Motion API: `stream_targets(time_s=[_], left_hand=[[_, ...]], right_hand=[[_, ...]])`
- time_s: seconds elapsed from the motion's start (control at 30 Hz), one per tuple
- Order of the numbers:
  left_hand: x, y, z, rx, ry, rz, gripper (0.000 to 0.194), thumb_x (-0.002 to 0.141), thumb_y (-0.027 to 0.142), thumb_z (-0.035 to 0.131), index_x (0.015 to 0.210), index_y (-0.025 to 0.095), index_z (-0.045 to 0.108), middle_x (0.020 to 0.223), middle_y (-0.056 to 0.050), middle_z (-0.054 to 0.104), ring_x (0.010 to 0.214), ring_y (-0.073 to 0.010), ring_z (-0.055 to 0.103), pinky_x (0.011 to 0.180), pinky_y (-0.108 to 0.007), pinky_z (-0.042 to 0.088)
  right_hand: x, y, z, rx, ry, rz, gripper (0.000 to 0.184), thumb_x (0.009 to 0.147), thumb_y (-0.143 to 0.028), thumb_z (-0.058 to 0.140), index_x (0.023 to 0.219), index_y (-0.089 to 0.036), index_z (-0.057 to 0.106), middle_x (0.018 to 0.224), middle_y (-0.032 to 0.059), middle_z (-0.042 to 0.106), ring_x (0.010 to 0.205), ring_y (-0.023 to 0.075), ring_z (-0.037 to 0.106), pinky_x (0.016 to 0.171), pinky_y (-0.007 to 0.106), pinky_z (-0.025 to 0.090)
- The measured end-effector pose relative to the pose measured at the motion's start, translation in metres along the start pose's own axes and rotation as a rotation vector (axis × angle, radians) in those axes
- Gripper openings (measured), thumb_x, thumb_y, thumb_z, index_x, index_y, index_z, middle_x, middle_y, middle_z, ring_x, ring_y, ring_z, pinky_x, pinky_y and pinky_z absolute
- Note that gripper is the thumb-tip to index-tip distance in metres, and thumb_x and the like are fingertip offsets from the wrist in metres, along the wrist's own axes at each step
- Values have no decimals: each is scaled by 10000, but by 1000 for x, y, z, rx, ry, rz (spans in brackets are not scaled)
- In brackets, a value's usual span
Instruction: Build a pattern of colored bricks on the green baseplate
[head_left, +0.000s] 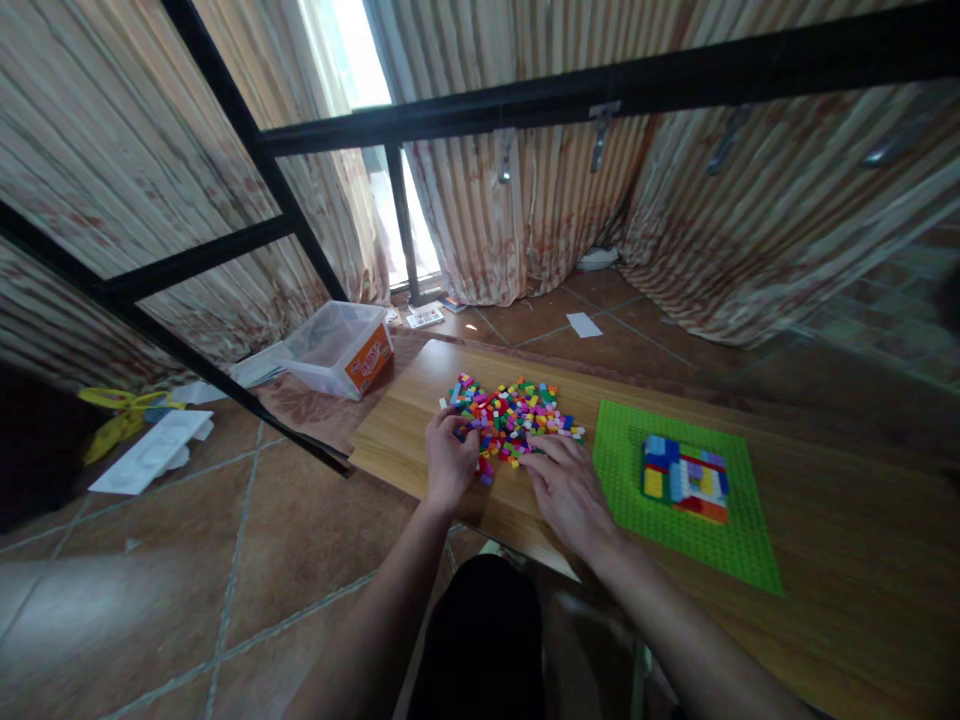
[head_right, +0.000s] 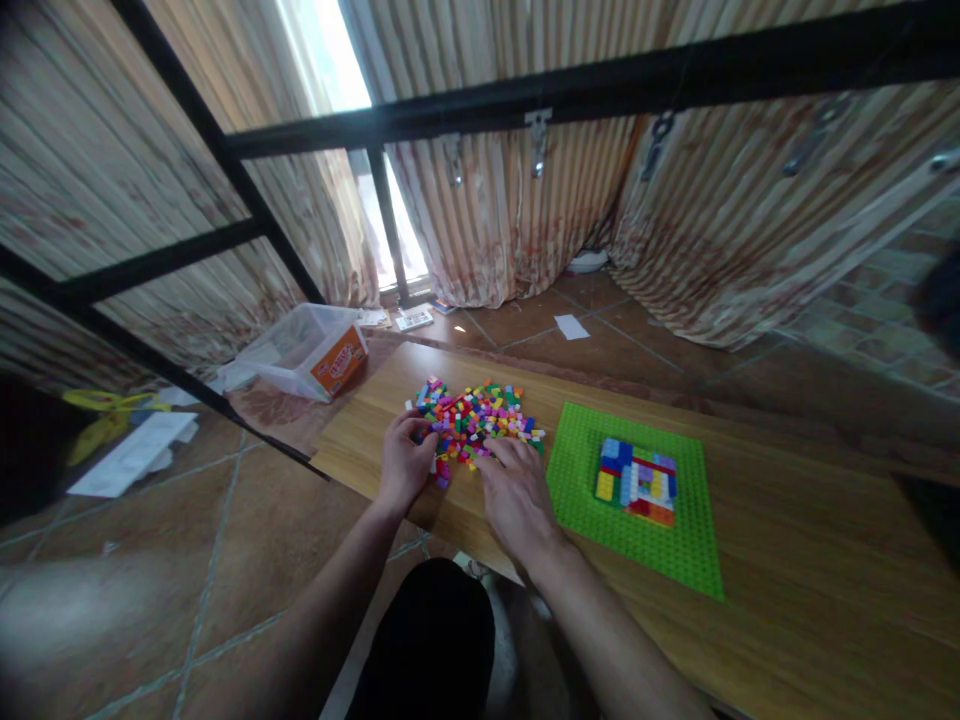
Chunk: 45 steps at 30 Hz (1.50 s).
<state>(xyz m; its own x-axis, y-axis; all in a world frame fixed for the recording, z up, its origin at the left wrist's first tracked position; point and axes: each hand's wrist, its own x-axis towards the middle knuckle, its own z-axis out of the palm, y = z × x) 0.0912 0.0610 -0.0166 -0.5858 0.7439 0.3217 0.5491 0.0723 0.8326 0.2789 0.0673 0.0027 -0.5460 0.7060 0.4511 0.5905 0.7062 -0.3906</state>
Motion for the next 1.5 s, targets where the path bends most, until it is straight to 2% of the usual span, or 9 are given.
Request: stream_targets(time_s=[0.23, 0.4, 0.5, 0.7, 0.83, 1.03, 1.17, 1.33, 1.5], left_hand=[[9, 5, 19, -157, 63, -54, 86, 742, 187, 591, 669, 178, 636, 1036, -83, 669, 1078, -222, 604, 1018, -379, 427], [13, 19, 22, -506, 329, -187, 232, 850, 323, 482, 857, 155, 642, 980, -71, 674, 975, -177, 625, 907, -317, 477], [19, 20, 11, -549, 444, -226, 294, 882, 341, 419, 960, 156, 634, 1005, -72, 662, 977, -161, 619, 892, -294, 475], [11, 7, -8, 13, 70, 40, 151, 727, 267, 659, 850, 180, 678, 1120, -107, 629, 1130, -267, 552, 1037, -425, 395], [3, 3, -3, 174, -24, 82, 24, 718, 200, 662, 734, 192, 678, 1134, -118, 616, 1146, -302, 537, 1042, -477, 390], [4, 25, -14, -67, -46, -30, 104, 753, 272, 648, 801, 186, 680, 986, -83, 670, 992, -243, 613, 935, -403, 457], [-13, 63, -21, -476, -274, -262, 215, 740, 384, 672, 786, 179, 629, 697, -4, 639, 640, -138, 604, 626, -259, 470], [-44, 101, -6, -657, -414, -387, 293, 694, 441, 730, 772, 182, 618, 690, 3, 643, 589, -109, 602, 560, -222, 456], [-62, 118, 14, -674, -480, -359, 297, 708, 467, 716, 768, 189, 629, 693, 1, 635, 586, -107, 581, 573, -232, 466]], right_hand=[[0, 0, -6, 40, 14, 18, 256, 886, -117, 492, 925, -211, 727, 1083, 70, 686, 1043, 234, 534, 960, 418, 412], [1, -1, -7, 61, 6, 14, 242, 881, -119, 506, 896, -216, 727, 1028, 53, 703, 990, 221, 553, 921, 391, 408], [2, -1, -9, 73, -4, 18, 238, 880, -118, 513, 892, -221, 727, 997, 51, 712, 966, 216, 563, 898, 384, 409], [2, 1, -13, 90, 15, 17, 242, 874, -103, 513, 895, -219, 725, 976, 51, 719, 940, 209, 580, 900, 386, 413], [1, 1, -15, 82, 24, 24, 243, 878, -117, 512, 897, -228, 727, 959, 53, 721, 932, 213, 587, 889, 391, 419], [2, 1, -20, 142, 46, 78, 241, 861, -109, 513, 892, -224, 723, 963, 51, 724, 944, 216, 595, 914, 398, 412], [7, -2, -30, 380, 97, 271, 202, 891, -221, 520, 940, -205, 716, 969, 63, 729, 936, 218, 628, 896, 389, 443], [10, -3, -45, 876, 71, 461, 319, 900, -448, 516, 901, -188, 701, 850, 37, 724, 795, 178, 652, 724, 288, 486], [0, 8, -62, 943, 74, 495, 298, 852, -447, 578, 788, -179, 690, 727, 11, 690, 698, 155, 618, 660, 265, 465]])
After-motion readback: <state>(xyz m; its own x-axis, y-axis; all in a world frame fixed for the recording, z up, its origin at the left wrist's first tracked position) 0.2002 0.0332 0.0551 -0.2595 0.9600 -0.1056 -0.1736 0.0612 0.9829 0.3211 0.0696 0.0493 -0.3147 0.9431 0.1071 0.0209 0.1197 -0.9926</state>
